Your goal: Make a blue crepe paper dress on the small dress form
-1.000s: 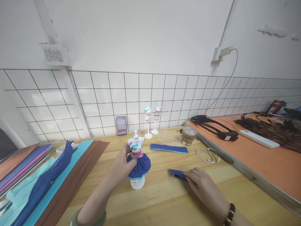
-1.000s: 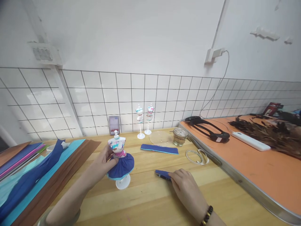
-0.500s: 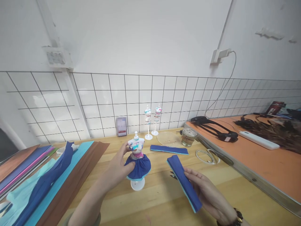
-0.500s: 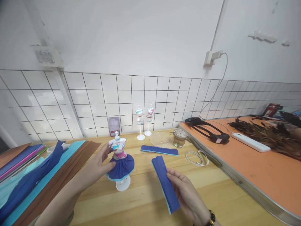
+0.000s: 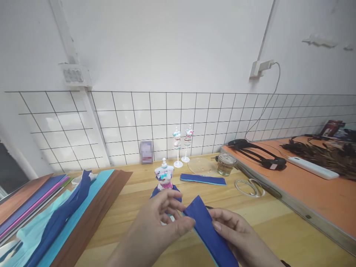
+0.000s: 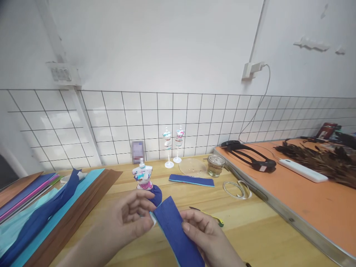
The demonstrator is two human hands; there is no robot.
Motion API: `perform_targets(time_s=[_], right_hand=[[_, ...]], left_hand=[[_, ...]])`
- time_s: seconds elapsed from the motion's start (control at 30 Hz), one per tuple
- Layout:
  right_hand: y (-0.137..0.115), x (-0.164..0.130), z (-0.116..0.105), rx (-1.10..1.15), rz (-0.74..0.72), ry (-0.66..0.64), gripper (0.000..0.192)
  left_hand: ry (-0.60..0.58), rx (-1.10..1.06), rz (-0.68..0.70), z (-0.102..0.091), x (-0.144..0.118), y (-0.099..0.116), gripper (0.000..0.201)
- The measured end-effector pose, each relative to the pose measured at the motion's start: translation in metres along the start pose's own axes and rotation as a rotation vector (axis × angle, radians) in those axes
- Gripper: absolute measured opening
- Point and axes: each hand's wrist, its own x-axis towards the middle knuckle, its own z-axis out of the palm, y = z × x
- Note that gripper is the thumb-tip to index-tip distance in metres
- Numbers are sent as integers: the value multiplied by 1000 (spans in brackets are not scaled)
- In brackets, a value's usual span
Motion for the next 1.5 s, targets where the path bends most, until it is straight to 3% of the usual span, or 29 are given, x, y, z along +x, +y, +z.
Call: perform_targets(time_s=[0.1,0.23,0.5,0.73,0.93,1.13,1.43,1.5], right_hand=[[-4,0,2,-102,-32,7,17],[-8,3,5,-197,-44,1,18],[-1,4,4,-203,-67,-23,22],[-3,1,7,-243,-90,-204,54],[3,7,1,-283,-122,-49,27],[-4,3,3,-280,-156,200,29],[-5,5,1,-284,-216,104,28],[-3,7,0,-221,-250,87,34]], left_hand=[[-170,-132,-70,5,7,-3,48],[-227,-262,-53,6,11,-3,23],[-96,-116,-16,5,10,1,7],[-73,-264,35,-5,14,-3,13],[-13,-231,43,-17,12,-2,10],[-11,-148,20,-23,12,-3,21],[-126,-105,10,-15,20,-17,29],[-86,-110,-35,-11,25,-27,31]])
